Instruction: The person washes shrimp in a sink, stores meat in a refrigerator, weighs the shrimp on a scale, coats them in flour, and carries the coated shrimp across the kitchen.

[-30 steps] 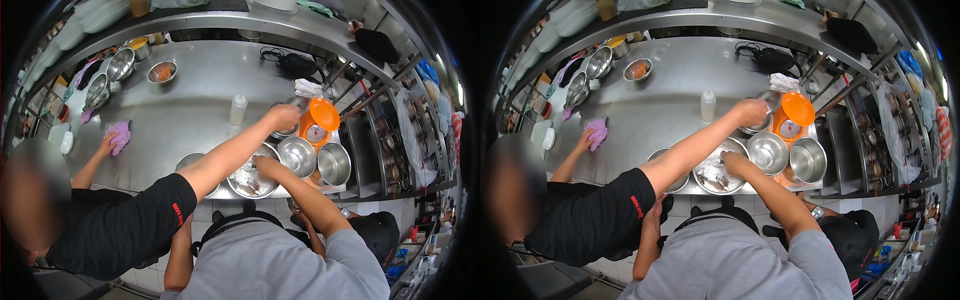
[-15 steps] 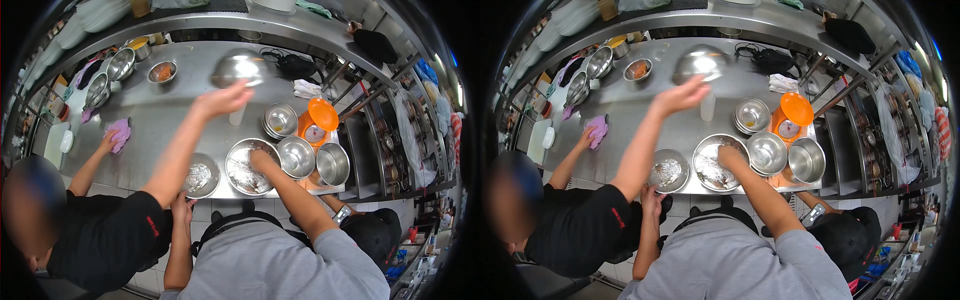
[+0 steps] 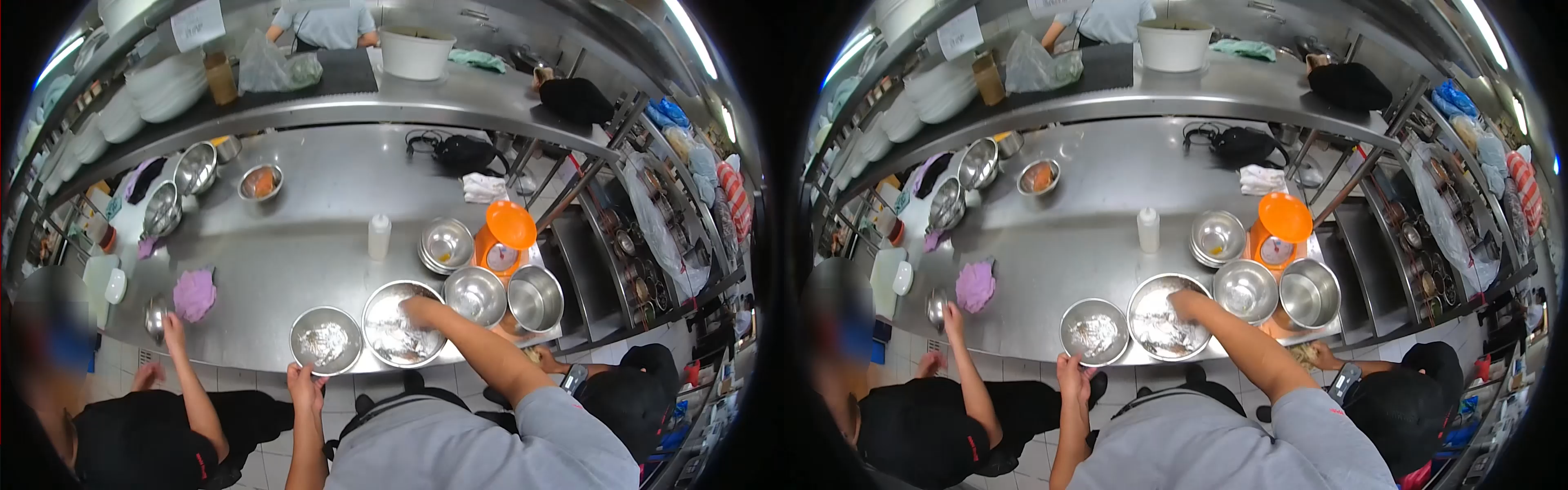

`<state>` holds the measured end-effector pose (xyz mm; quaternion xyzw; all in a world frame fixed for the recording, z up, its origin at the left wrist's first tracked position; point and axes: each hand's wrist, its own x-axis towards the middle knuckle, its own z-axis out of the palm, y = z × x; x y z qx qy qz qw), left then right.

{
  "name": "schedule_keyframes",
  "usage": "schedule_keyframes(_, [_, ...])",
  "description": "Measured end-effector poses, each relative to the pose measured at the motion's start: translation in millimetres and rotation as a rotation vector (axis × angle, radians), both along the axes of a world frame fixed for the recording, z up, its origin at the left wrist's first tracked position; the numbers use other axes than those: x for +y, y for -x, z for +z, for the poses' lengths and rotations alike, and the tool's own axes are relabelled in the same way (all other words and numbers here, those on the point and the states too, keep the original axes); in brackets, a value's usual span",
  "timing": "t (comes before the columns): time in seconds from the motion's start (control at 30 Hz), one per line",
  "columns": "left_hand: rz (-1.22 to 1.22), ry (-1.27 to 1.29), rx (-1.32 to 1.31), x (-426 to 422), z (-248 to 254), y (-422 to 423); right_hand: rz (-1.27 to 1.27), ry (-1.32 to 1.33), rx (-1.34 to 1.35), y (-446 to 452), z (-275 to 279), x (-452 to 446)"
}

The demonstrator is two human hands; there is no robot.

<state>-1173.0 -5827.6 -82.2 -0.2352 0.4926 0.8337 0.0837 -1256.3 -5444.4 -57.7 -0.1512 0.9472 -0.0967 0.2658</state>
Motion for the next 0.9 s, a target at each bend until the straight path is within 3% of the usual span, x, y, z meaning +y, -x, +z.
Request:
schedule_keyframes(0.1, [0.020,-0.018,0.000,0,2,3,-0.119,-0.052,0.078,-10,34,-19])
schedule_keyframes(0.27, [0.024,-0.029,0.009,-2,6,3,-0.351,-0.070,0.083,-12,40,-38])
schedule_keyframes(0.47, [0.036,-0.028,0.008,-4,9,5,-0.325,0.026,0.183,-7,4,-34])
schedule_keyframes(0.63, [0.031,-0.068,0.018,-10,10,3,-0.313,0.031,0.062,-8,4,-32])
schedule_keyframes(0.7, [0.048,-0.075,0.020,-15,6,3,-0.183,0.127,0.226,-7,-19,-25])
schedule_keyframes(0.9, [0.072,-0.083,-0.031,-19,17,5,-0.283,0.183,-0.001,-4,13,-22])
